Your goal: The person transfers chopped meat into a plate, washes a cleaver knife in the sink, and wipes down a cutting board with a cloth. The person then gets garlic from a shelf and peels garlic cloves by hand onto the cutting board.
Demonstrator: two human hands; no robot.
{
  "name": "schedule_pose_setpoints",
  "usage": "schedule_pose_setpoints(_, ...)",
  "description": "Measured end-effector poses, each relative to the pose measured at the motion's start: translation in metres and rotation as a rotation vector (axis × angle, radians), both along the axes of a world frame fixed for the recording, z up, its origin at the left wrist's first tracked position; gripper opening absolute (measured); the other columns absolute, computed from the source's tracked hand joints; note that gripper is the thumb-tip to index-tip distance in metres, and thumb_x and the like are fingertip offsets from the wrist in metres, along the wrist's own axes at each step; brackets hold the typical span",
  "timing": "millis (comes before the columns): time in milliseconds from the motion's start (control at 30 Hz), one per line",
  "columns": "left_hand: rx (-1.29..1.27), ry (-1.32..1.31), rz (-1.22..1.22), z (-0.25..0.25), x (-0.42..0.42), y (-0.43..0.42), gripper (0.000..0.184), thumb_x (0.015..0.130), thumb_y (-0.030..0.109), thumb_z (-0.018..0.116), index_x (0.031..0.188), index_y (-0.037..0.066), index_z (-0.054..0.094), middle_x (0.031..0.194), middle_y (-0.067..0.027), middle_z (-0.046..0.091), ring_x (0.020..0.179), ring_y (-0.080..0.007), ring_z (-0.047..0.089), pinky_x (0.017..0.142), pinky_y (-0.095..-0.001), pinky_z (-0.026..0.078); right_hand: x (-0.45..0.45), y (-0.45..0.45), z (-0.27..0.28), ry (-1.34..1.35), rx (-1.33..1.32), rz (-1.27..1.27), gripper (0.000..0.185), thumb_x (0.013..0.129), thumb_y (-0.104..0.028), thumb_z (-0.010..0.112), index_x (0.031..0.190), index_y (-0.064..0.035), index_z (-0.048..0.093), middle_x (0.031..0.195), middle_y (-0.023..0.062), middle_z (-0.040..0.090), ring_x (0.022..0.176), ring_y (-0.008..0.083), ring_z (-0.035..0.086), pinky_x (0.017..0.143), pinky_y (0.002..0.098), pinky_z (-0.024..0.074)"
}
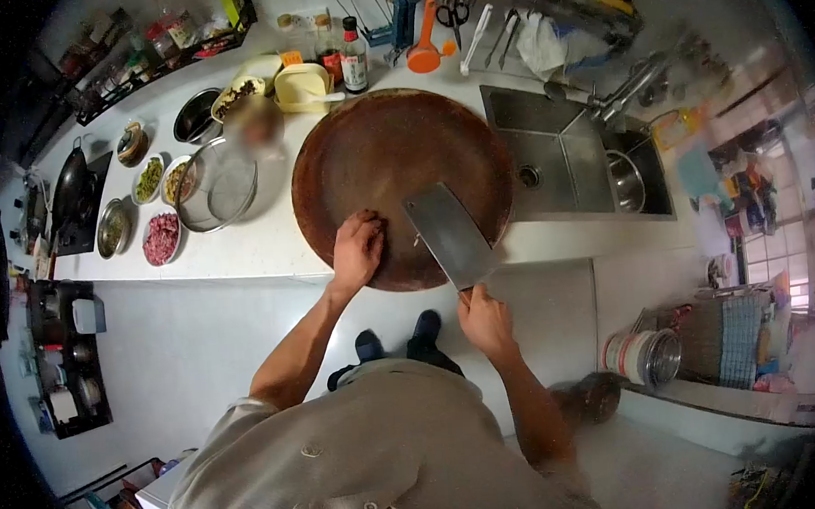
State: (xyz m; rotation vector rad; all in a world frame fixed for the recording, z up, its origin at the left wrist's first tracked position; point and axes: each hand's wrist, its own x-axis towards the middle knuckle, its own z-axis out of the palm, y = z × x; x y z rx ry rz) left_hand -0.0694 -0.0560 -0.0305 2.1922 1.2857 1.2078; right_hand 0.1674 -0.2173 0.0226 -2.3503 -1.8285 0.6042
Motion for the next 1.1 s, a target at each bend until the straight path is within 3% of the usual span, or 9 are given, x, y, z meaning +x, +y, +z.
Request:
schedule_pose_setpoints(133, -0.010, 0.002, 0.019, 0.001, -0.002, -0.003, 0.025, 0.079, 0.002, 0.072, 0.104, 0.002, 0.069, 0.120, -0.0155, 0.065, 0.118, -0.0374, 0.058, 0.101, -0.0452, 0.046, 0.014, 0.041, 0.014, 0.061, 0.172, -0.044, 0.037, 0.098, -0.033, 0.058, 0.109, 0.0023, 0.052, 0.084, 0.0308, 0.068, 0.079, 0.0506, 0.067, 0.071, 0.0588, 0.0522)
schedule_pose_setpoints(433, -0.031, 0.006, 0.031, 0.003, 0.000, -0.004, 0.026, 0.079, 0.003, 0.072, 0.104, 0.002, 0.070, 0.119, -0.0145, 0.065, 0.118, -0.0363, 0.058, 0.100, -0.0443, 0.046, 0.039, 0.166, 0.001, -0.120, 0.182, 0.090, 0.038, 0.096, -0.032, 0.063, 0.105, 0.0046, 0.056, 0.089, 0.0287, 0.070, 0.082, 0.0467, 0.070, 0.072, 0.0544, 0.0555)
schedule_pose_setpoints(533, -0.023, 0.020, 0.039, 0.005, 0.002, -0.003, 0.024, 0.078, 0.004, 0.072, 0.102, 0.002, 0.070, 0.118, -0.0141, 0.066, 0.117, -0.0351, 0.059, 0.100, -0.0438, 0.046, 0.028, 0.168, 0.011, -0.213, 0.200, 0.121, 0.035, 0.094, -0.030, 0.065, 0.106, 0.0026, 0.059, 0.104, 0.0240, 0.066, 0.097, 0.0436, 0.066, 0.081, 0.0527, 0.0539)
schedule_pose_setpoints(633, -0.029, 0.025, 0.038, 0.009, 0.002, -0.002, 0.026, 0.078, 0.006, 0.073, 0.103, 0.002, 0.070, 0.118, -0.0142, 0.066, 0.117, -0.0352, 0.059, 0.100, -0.0440, 0.046, 0.013, 0.149, 0.017, -0.090, 0.401, 0.358, 0.035, 0.089, -0.025, 0.069, 0.115, -0.0031, 0.062, 0.124, 0.0143, 0.053, 0.119, 0.0361, 0.049, 0.102, 0.0512, 0.0405)
schedule_pose_setpoints(700, -0.035, 0.030, 0.029, 0.010, 0.001, -0.005, 0.027, 0.077, 0.007, 0.074, 0.103, 0.002, 0.070, 0.118, -0.0143, 0.066, 0.116, -0.0354, 0.059, 0.100, -0.0442, 0.046, 0.007, 0.142, 0.001, 0.162, 0.428, 0.512, 0.038, 0.088, -0.021, 0.070, 0.119, -0.0027, 0.061, 0.121, 0.0136, 0.053, 0.113, 0.0358, 0.051, 0.098, 0.0514, 0.0424)
schedule_pose_setpoints(900, -0.030, -0.003, 0.031, 0.011, 0.004, -0.006, 0.029, 0.077, 0.008, 0.075, 0.105, 0.002, 0.068, 0.119, -0.0158, 0.064, 0.115, -0.0372, 0.059, 0.098, -0.0453, 0.047, 0.001, 0.149, -0.013, 0.073, 0.427, 0.506, 0.036, 0.081, -0.010, 0.071, 0.113, -0.0025, 0.058, 0.112, 0.0167, 0.056, 0.110, 0.0362, 0.053, 0.094, 0.0468, 0.0456)
schedule_pose_setpoints(1000, 0.109, 0.047, 0.093, 0.018, 0.007, -0.010, 0.029, 0.077, 0.005, 0.074, 0.105, 0.003, 0.068, 0.115, -0.0146, 0.065, 0.112, -0.0359, 0.059, 0.095, -0.0436, 0.048, -0.007, 0.150, -0.014, 0.179, 0.424, 0.470, 0.035, 0.079, -0.010, 0.074, 0.109, -0.0027, 0.057, 0.107, 0.0172, 0.057, 0.104, 0.0371, 0.056, 0.090, 0.0469, 0.0474)
schedule_pose_setpoints(1067, -0.003, -0.048, 0.097, 0.024, 0.016, -0.021, 0.028, 0.078, 0.001, 0.071, 0.105, 0.003, 0.068, 0.114, -0.0152, 0.065, 0.110, -0.0350, 0.060, 0.089, -0.0413, 0.050, -0.011, 0.146, -0.016, 0.263, 0.444, 0.446, 0.035, 0.079, -0.009, 0.074, 0.109, -0.0028, 0.057, 0.106, 0.0169, 0.057, 0.103, 0.0369, 0.057, 0.089, 0.0468, 0.0479)
schedule_pose_setpoints(1100, -0.005, -0.093, 0.103, 0.031, 0.022, -0.024, 0.024, 0.082, 0.000, 0.069, 0.106, 0.003, 0.068, 0.110, -0.0165, 0.065, 0.100, -0.0365, 0.063, 0.080, -0.0401, 0.052, -0.013, 0.145, -0.014, 0.342, 0.464, 0.419, 0.036, 0.078, -0.008, 0.074, 0.109, -0.0029, 0.057, 0.105, 0.0166, 0.058, 0.102, 0.0367, 0.057, 0.087, 0.0467, 0.0484)
